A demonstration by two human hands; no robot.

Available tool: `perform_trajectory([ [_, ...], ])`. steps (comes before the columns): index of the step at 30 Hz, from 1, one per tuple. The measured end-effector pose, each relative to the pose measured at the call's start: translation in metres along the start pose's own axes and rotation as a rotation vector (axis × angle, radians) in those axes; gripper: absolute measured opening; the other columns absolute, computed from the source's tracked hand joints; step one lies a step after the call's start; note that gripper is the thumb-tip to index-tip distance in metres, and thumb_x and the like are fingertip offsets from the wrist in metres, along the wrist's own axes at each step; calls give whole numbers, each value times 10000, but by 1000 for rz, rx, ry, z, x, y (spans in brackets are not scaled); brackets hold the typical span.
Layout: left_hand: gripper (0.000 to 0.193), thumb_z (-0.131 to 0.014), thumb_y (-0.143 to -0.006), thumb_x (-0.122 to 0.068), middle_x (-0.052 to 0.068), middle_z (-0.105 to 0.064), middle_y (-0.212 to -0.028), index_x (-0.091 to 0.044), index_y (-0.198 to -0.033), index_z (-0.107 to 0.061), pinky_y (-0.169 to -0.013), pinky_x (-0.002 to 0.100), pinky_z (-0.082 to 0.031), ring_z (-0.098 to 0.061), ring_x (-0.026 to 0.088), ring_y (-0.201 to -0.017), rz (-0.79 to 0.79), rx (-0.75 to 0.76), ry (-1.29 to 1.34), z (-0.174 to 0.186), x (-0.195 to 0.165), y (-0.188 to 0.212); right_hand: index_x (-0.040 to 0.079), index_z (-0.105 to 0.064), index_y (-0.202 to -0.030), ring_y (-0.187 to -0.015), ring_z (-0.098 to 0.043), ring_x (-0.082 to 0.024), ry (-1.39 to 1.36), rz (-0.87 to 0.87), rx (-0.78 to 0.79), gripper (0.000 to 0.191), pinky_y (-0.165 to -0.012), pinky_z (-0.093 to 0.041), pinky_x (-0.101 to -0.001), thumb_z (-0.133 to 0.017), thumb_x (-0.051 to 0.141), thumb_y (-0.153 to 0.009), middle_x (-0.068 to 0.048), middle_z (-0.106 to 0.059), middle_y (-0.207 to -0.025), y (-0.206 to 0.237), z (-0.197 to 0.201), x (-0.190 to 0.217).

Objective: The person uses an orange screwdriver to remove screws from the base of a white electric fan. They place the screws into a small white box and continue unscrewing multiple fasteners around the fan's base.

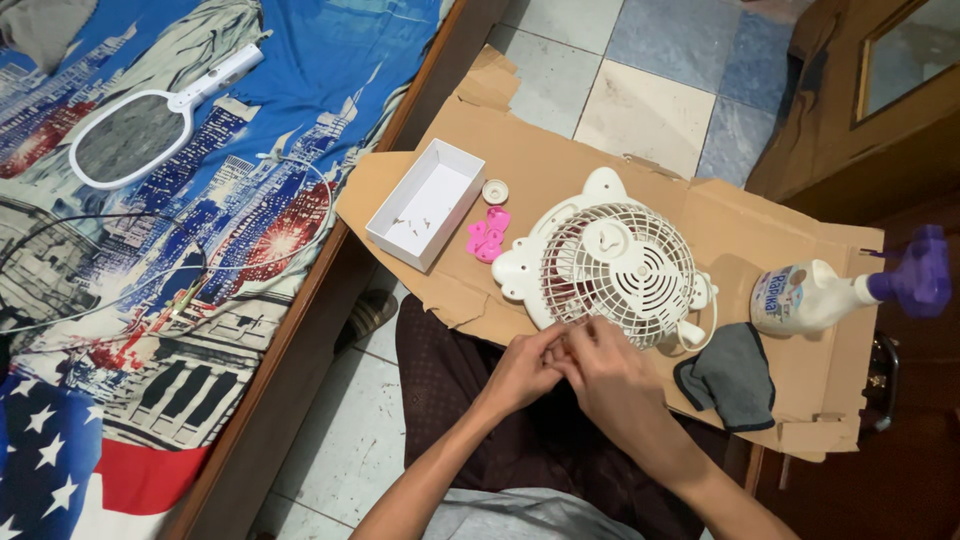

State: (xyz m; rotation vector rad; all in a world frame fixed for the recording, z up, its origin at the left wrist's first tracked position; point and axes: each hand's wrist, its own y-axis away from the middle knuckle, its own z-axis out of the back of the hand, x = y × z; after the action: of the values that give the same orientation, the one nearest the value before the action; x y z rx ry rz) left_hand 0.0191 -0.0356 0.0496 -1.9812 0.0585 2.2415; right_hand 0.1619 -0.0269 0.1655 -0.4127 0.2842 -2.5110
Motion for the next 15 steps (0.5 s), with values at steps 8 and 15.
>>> perform_trajectory([
  [8,433,-700,-869,-61,60,-614,-688,-67,-1299,-646,-575,281,-494,-565,118,-579,42,-14,-23,0,0,0,96,-651,-1085,-920,-658,-253,41,149,54,350,-752,-543,-348,-667,75,-736,-38,-643,-1024,-1,2,-3],
  [15,466,-696,-851,-58,55,-602,-690,-57,-1313,-634,-565,288,-476,-548,120,-572,53,9,-18,3,-1,-1,65,-656,-1081,-853,-654,-284,-16,-181,194,235,-716,-516,-390,-721,168,-880,-77,-657,-955,-4,0,4],
])
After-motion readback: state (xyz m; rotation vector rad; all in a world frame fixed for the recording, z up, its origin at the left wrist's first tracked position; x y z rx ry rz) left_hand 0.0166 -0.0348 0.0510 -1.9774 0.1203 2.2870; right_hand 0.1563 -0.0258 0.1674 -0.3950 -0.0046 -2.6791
